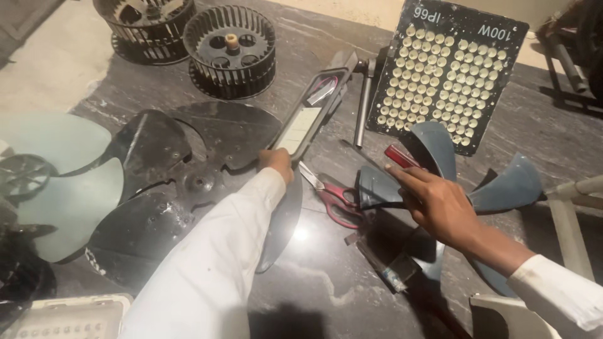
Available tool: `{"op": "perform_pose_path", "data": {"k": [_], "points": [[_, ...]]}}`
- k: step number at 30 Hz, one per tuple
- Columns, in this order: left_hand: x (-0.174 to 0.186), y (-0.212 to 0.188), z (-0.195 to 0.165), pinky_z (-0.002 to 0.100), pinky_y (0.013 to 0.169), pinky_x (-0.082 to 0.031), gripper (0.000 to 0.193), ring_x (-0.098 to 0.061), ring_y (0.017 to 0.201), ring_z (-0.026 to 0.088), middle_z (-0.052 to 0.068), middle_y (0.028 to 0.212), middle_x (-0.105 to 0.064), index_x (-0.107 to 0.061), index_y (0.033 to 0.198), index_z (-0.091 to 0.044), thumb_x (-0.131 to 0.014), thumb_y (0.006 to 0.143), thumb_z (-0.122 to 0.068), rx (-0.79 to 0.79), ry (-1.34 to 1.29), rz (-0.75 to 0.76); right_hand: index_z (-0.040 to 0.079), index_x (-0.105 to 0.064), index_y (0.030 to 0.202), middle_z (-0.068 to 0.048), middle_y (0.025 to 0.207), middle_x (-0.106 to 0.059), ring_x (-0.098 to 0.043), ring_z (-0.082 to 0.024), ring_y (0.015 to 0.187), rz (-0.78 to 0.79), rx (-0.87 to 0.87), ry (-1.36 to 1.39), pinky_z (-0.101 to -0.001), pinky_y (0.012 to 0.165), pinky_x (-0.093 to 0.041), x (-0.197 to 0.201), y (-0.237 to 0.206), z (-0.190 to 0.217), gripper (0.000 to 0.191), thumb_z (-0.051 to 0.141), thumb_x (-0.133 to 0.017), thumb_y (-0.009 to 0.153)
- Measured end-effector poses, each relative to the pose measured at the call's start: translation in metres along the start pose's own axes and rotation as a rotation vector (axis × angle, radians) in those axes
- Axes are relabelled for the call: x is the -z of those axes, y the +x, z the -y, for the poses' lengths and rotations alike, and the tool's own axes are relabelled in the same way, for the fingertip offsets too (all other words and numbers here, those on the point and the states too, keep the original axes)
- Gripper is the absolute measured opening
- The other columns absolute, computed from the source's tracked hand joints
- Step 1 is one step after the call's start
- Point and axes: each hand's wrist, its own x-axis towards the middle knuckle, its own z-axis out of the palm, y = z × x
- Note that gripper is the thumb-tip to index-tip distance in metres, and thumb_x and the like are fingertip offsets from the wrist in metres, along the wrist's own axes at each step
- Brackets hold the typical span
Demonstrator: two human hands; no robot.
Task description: The person uses a brush to clean dust off a portable LED light and then a large fan blade lying on the floor. They wipe the surfaces and remove debris from the components.
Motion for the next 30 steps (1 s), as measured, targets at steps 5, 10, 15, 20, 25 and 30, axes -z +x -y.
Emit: {"op": "perform_pose_path", "data": {"k": [5,10,15,20,25,30], "points": [[-0.009,0.004,0.023,0.033,0.05,-0.037,0.033,-0.061,0.069,0.024,0.019,0.095,-0.068,-0.061,0.115,0.006,-0.068,0.083,0.0,0.177,-0.285,0.176,0.018,-0.046,0.15,-0.009,0.142,-0.058,-0.063,-0.029,0.116,0.054,0.315,-0.355,-0.0396,0.073,-0.059,0.003,0.021,-0.005,0.068,0.016,-0.064,0.085],[0.024,-0.02,0.077,0.028,0.044,-0.038,0.028,-0.061,0.06,0.019,0.017,0.09,-0.07,-0.068,0.109,0.005,-0.07,0.081,0.003,0.382,-0.259,0.312,0.024,-0.024,0.162,-0.004,0.158,-0.043,-0.054,-0.022,0.122,0.287,0.485,-0.713,-0.0356,0.086,-0.057,0.002,0.028,-0.004,0.08,0.021,-0.057,0.09],[0.088,-0.07,0.121,0.038,0.078,-0.06,0.047,-0.071,0.098,0.031,0.025,0.117,-0.067,-0.058,0.115,0.01,-0.071,0.069,0.008,0.004,0.194,0.106,0.022,-0.02,0.164,-0.003,0.158,-0.041,-0.052,-0.024,0.123,0.408,0.584,-0.695,-0.0342,0.086,-0.056,-0.01,0.028,0.012,0.08,0.02,-0.052,0.09],[0.128,-0.093,0.129,0.041,0.107,-0.047,0.072,-0.051,0.128,0.042,0.027,0.136,-0.046,-0.037,0.13,0.007,-0.076,0.069,0.003,-0.154,0.551,0.053,0.013,-0.017,0.161,-0.009,0.154,-0.037,-0.049,-0.027,0.129,0.529,0.751,-0.754,-0.0369,0.087,-0.056,-0.035,0.035,0.026,0.07,0.021,-0.046,0.098],[0.146,-0.09,0.108,0.041,0.095,-0.055,0.063,-0.058,0.12,0.042,0.03,0.134,-0.049,-0.037,0.133,0.007,-0.069,0.079,0.002,-0.121,0.615,0.19,0.014,-0.018,0.157,-0.01,0.168,-0.018,-0.045,-0.033,0.137,0.564,0.858,-0.752,-0.0371,0.086,-0.057,-0.059,0.042,0.037,0.068,0.015,-0.047,0.095],[0.15,-0.109,0.078,0.044,0.071,-0.062,0.054,-0.074,0.1,0.038,0.026,0.125,-0.063,-0.035,0.143,0.0,-0.051,0.091,-0.001,0.047,0.57,0.211,0.023,-0.004,0.163,-0.016,0.172,0.002,-0.046,-0.031,0.132,0.681,0.914,-0.743,-0.0326,0.081,-0.059,-0.083,0.047,0.052,0.078,0.002,-0.044,0.099]]}}
